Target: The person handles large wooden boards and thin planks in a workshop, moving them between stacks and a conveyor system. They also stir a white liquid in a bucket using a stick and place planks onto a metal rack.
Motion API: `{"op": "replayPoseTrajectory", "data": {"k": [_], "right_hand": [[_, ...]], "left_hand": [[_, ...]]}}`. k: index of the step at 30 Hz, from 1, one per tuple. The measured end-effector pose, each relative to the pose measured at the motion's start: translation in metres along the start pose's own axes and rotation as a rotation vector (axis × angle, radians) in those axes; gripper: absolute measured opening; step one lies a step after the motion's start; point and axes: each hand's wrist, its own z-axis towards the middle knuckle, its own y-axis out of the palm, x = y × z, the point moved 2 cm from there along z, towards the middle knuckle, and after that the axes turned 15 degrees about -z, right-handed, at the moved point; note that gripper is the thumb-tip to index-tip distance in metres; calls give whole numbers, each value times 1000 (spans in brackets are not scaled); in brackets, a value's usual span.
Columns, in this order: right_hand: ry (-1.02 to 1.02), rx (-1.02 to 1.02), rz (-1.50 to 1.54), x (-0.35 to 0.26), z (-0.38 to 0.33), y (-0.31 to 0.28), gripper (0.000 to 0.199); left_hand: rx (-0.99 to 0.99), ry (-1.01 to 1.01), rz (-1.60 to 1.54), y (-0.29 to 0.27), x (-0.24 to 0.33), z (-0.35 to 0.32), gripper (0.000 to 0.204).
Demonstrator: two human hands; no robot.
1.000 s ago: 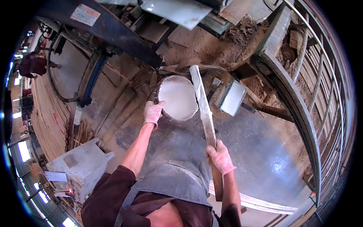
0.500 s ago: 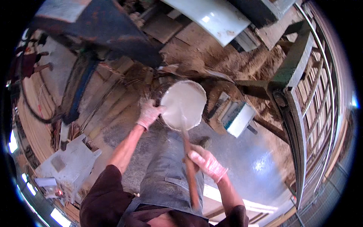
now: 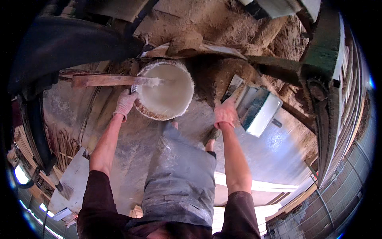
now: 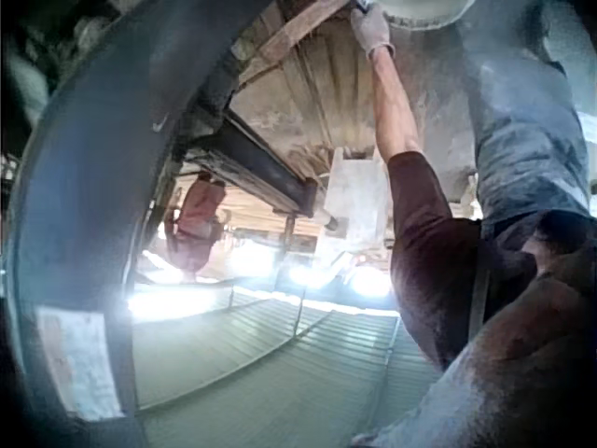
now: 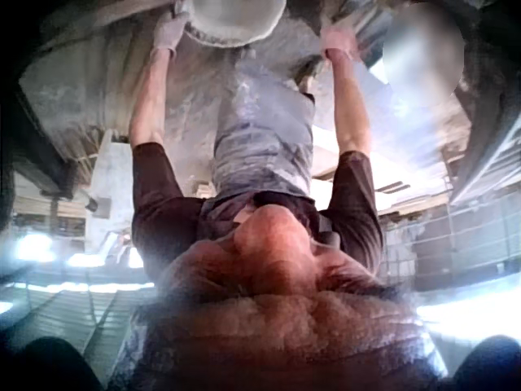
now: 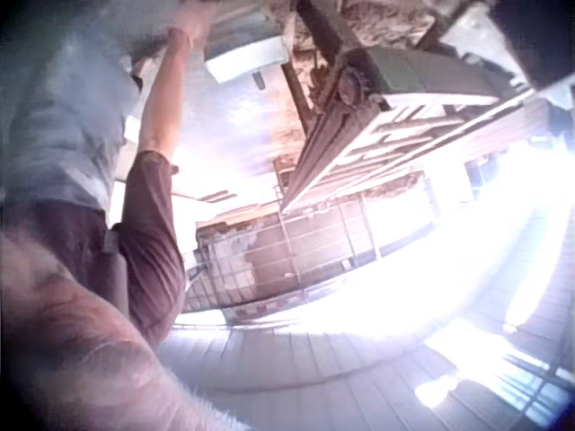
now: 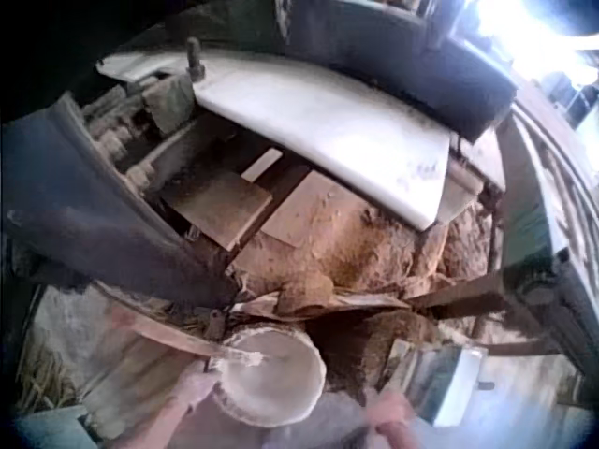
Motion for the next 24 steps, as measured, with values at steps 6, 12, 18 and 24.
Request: {"op": "replayPoseTrajectory", "data": {"k": [6,12,18,24], "right_hand": [[-23,9,59,7,-17,13,52],[-303,-157,-36,9,-59,32,41],[-494,-207,-105,-8,-6,61,42],[-570,-353,-146,4,-72,78,48]], "left_hand": [[-8,-43,-259,1,-11,-3,46],[-106,-472,-649,-25,-67,-63,49],[-185,-699,-651,-45,-150,-181,41],[1,-825,-469,-37,-173,-276,27]]}}
